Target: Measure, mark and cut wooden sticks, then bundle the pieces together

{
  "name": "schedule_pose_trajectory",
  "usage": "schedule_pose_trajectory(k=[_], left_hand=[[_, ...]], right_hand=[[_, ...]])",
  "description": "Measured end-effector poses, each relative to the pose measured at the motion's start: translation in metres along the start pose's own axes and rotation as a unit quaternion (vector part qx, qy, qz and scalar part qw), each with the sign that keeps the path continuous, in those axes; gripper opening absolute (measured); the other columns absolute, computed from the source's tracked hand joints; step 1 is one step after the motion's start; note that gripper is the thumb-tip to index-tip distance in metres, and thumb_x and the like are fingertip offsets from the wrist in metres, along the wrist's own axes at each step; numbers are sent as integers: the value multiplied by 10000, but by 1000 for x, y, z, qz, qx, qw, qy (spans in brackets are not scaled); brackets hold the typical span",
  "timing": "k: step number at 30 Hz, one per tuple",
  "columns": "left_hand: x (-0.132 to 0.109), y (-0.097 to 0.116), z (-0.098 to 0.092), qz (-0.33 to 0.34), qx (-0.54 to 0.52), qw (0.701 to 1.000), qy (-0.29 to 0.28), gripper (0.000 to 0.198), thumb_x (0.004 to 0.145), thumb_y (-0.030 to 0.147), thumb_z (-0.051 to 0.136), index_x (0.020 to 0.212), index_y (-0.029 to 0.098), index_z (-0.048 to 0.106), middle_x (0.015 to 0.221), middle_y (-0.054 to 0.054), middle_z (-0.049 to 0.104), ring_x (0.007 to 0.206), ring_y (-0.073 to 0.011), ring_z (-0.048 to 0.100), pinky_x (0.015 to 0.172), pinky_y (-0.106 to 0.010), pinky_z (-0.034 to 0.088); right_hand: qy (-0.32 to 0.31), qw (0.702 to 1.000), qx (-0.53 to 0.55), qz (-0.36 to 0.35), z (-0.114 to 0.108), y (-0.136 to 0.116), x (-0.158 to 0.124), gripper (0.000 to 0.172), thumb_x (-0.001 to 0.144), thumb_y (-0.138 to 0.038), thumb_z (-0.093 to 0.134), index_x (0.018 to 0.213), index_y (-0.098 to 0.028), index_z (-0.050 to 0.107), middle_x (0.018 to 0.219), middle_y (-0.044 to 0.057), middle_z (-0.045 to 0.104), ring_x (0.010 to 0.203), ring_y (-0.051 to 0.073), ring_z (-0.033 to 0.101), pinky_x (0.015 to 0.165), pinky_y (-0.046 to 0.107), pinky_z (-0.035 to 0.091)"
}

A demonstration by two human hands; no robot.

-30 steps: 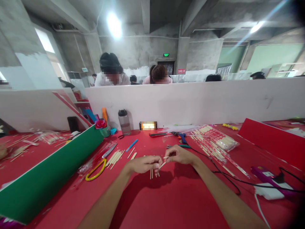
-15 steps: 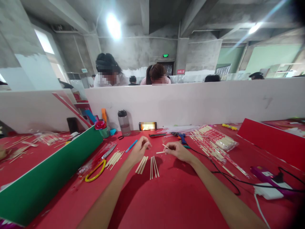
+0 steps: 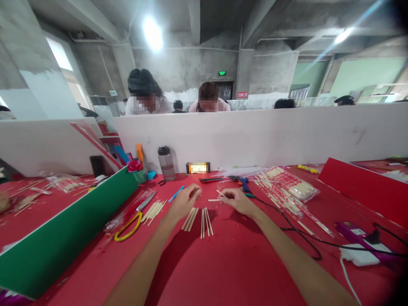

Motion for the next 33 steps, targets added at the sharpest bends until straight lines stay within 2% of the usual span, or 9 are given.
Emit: schedule_pose_trajectory(k=[3,6,11,18,22,24,27,30,33], left_hand=[[-2,14,13,44,-47,997,-43,243,895,411,542,967,212,661,883,-28,699,765,-159,616,749,-263,462],[-3,16,16,61,-49,997,-22,239,893,411,557,874,201,668,804,-15,673,717,-143,581,734,-253,457],[-2,9,16,48,-43,998,-8,239,912,402,529,854,191,624,706,10,610,665,-133,553,696,-244,437],[0,3,15,21,-18,1000,13,241,922,405,506,839,197,594,713,6,625,654,-142,556,655,-247,409],[-2,-2,17,11,60,998,17,206,928,384,492,872,210,587,801,-17,658,715,-160,585,678,-258,412],[-4,-7,22,0,127,992,-22,155,921,334,497,920,216,598,871,-29,676,776,-171,606,710,-265,420],[-8,-17,32,-14,217,971,-100,169,881,264,533,1013,208,622,965,-62,693,890,-204,632,765,-284,433],[-11,-26,40,-23,253,955,-150,219,856,335,577,1008,200,659,949,-96,703,907,-245,645,755,-301,440],[-12,-36,50,-33,255,944,-207,216,818,396,622,890,206,695,838,-89,706,806,-237,654,688,-285,431]], right_hand=[[21,1000,14,6,3,2,1,347,855,-494,606,791,-158,661,719,14,622,686,154,536,662,259,402],[43,998,38,11,7,1,1,340,853,-492,609,792,-161,652,708,4,611,658,140,521,646,253,394],[56,995,69,42,13,3,1,361,846,-510,607,772,-157,634,609,-31,523,524,96,401,523,235,316],[28,996,80,26,24,-3,0,282,837,-429,641,844,-149,660,759,30,653,651,130,549,629,257,424],[3,994,84,66,33,5,-2,232,834,-378,640,905,-157,632,736,23,647,580,115,563,543,235,443],[3,989,103,105,36,16,-3,262,824,-364,647,990,-166,603,733,13,630,555,114,582,514,231,466],[25,976,154,150,37,33,-4,376,798,-356,677,1113,-195,549,825,16,609,610,134,647,560,273,544],[54,970,189,143,33,41,-4,396,793,-364,687,1132,-216,546,923,28,591,742,160,689,678,330,590],[80,968,209,116,28,39,-3,387,793,-358,688,1138,-239,560,916,14,589,860,173,686,771,351,588]])
Point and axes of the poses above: each hand's wrist, its own x-axis towards the middle knuckle, its own z-axis out of the palm, y = z × x, the point moved 6 cm from there along x, towards the middle knuckle
